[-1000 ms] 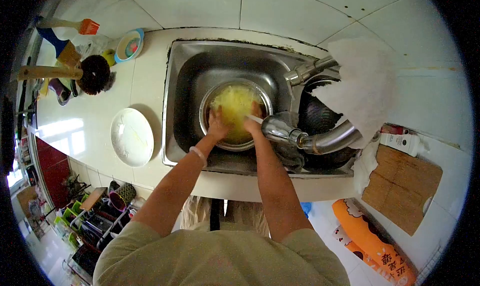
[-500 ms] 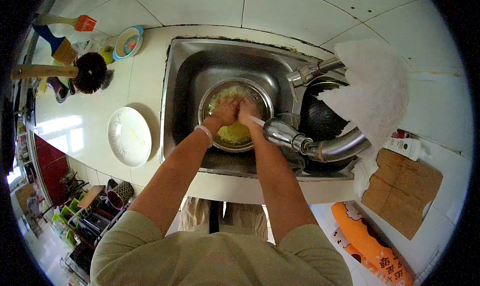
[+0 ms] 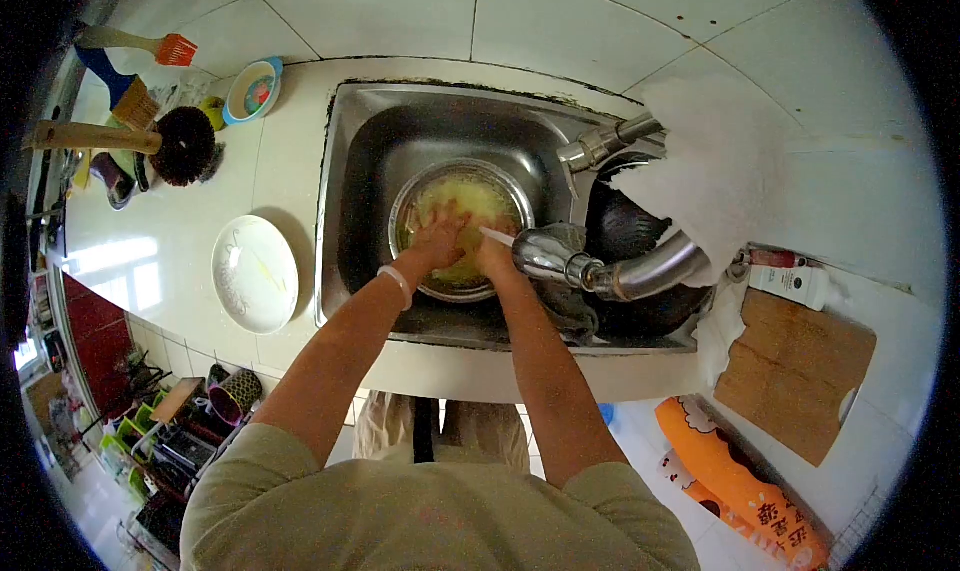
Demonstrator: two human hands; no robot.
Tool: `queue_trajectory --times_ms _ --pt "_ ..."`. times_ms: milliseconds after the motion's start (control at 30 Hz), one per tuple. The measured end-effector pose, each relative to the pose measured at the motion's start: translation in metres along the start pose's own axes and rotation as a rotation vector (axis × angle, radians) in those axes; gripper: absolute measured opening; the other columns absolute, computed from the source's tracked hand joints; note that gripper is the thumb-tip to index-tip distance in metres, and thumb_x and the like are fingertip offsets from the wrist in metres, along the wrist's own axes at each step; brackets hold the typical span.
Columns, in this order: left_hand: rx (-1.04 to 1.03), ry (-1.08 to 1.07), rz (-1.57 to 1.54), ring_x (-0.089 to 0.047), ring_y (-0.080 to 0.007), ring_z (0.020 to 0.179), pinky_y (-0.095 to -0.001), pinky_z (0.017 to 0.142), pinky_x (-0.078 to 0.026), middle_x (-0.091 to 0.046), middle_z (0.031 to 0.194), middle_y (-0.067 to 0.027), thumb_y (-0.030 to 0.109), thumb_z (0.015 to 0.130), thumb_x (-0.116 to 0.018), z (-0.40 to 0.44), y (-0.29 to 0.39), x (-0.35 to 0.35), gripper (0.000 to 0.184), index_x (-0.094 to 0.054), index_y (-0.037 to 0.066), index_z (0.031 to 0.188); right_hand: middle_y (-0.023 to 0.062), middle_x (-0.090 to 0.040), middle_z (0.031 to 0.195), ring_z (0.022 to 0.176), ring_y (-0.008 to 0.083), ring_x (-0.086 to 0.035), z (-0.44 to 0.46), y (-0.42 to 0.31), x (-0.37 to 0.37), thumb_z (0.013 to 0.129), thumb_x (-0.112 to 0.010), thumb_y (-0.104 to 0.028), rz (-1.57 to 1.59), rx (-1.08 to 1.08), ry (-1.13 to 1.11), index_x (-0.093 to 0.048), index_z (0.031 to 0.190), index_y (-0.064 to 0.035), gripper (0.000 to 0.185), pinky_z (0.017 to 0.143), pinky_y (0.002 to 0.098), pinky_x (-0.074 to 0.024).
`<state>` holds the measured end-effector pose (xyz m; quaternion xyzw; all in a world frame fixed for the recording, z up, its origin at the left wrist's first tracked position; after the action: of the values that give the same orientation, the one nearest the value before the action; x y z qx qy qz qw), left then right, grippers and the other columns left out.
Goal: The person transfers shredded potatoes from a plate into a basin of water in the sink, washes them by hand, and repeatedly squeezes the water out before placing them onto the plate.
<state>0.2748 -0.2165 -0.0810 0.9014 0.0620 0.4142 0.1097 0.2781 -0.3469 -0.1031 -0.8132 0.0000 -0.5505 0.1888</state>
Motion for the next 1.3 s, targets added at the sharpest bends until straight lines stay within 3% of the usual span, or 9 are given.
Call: queue_trajectory --times_ms 233,567,667,733,800,833,1033,1267,1300 --pt "0.046 -0.231 -0.178 -0.026 -0.0365 0.130 -0.0496 0.096 -0.036 -0.035 0.137 -0.0147 0.025 0.084 -0.053 -0.021 -0.007 -0.003 0.035 -0.056 0.010 0.116 0.0222 -0.054 0.108 0.099 0.0376 -0.054 -0.026 -0.019 0.003 0.074 -0.059 -0.008 -0.065 0.047 -0.556 -0.055 0.111 -0.0066 0.037 0.081 0.0433 -0.0476" --pt "-0.316 -0.177 -0.226 -0.060 -0.0325 0.093 -0.0367 0.085 -0.048 -0.060 0.106 -0.0201 0.017 0.078 -0.059 -0.014 -0.011 -0.056 0.034 -0.059 0.004 0.109 0.0183 -0.059 0.100 0.096 0.0337 -0.057 -0.034 -0.021 0.017 0.075 -0.060 -0.007 0.038 0.011 -0.248 -0.057 0.105 -0.0037 0.030 0.078 0.0392 -0.0478" --pt "-0.155 -0.062 -0.066 -0.060 -0.0304 0.097 -0.0368 0.078 -0.049 -0.063 0.101 -0.0153 0.018 0.078 -0.059 -0.035 0.003 -0.027 0.033 -0.061 0.011 0.110 0.0120 -0.063 0.083 0.072 0.0248 -0.061 -0.039 0.002 0.043 0.080 -0.062 -0.015 0.714 -0.311 0.197 -0.056 0.098 -0.0032 0.022 0.067 0.0333 -0.0469" --pt "-0.237 0.104 -0.770 -0.062 -0.0290 0.085 -0.0350 0.074 -0.051 -0.063 0.096 -0.0165 0.010 0.080 -0.058 -0.032 0.012 -0.006 0.028 -0.057 -0.003 0.106 0.0027 -0.059 0.077 0.073 0.0186 -0.059 -0.042 0.021 0.072 0.083 -0.058 -0.013 1.459 -0.456 0.167 -0.057 0.089 -0.0093 0.007 0.064 0.0298 -0.0463" --pt "-0.229 0.031 -1.247 -0.062 -0.0258 0.083 -0.0328 0.073 -0.052 -0.062 0.094 -0.0140 0.005 0.082 -0.055 -0.016 0.026 -0.003 0.024 -0.058 -0.002 0.104 0.0084 -0.058 0.085 0.078 0.0200 -0.058 -0.038 0.027 0.118 0.082 -0.056 -0.019 2.161 -0.391 0.144 -0.058 0.092 -0.0040 0.018 0.066 0.0289 -0.0466" --pt "-0.218 -0.061 -1.721 -0.061 -0.0227 0.080 -0.0307 0.072 -0.052 -0.061 0.092 -0.0114 0.001 0.083 -0.051 -0.010 0.035 -0.002 0.020 -0.058 -0.002 0.102 0.0077 -0.059 0.081 0.072 0.0195 -0.056 -0.034 0.027 0.138 0.082 -0.057 -0.018 2.228 -0.422 0.135 -0.060 0.089 -0.0033 0.017 0.064 0.0291 -0.0461" --pt "-0.041 -0.013 -2.000 -0.060 -0.0181 0.078 -0.0263 0.069 -0.053 -0.061 0.092 -0.0088 -0.002 0.086 -0.049 -0.014 0.061 0.027 0.018 -0.059 -0.001 0.100 0.0065 -0.055 0.070 0.061 0.0166 -0.047 -0.023 0.026 0.180 0.085 -0.053 -0.020 2.460 -0.220 -0.263 -0.061 0.088 0.0021 0.024 0.056 0.0267 -0.0394" --pt "0.052 0.015 -1.906 -0.060 -0.0235 0.088 -0.0327 0.075 -0.053 -0.061 0.099 -0.0120 0.003 0.084 -0.054 -0.007 0.028 0.001 0.017 -0.061 0.001 0.099 0.0069 -0.058 0.086 0.076 0.0176 -0.053 -0.012 0.052 0.177 0.091 -0.043 -0.019 2.600 0.360 -0.461 -0.059 0.099 -0.0011 0.025 0.068 0.0306 -0.0410" --pt "0.046 0.292 -1.399 -0.057 -0.0274 0.096 -0.0376 0.083 -0.049 -0.058 0.107 -0.0143 0.008 0.082 -0.059 -0.011 0.016 0.003 0.023 -0.059 0.002 0.105 0.0079 -0.058 0.090 0.081 0.0198 -0.055 -0.004 0.065 0.144 0.090 -0.046 -0.020 2.452 0.304 -0.476 -0.057 0.104 -0.0021 0.025 0.069 0.0333 -0.0445"
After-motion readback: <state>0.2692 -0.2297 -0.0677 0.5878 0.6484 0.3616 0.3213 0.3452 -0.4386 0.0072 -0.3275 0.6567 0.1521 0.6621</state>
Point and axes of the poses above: each hand's wrist, its own z-axis towards the middle knuckle, its own x-axis out of the back of the hand, y = z × x, the point moved 2 cm from there along z, towards the middle knuckle
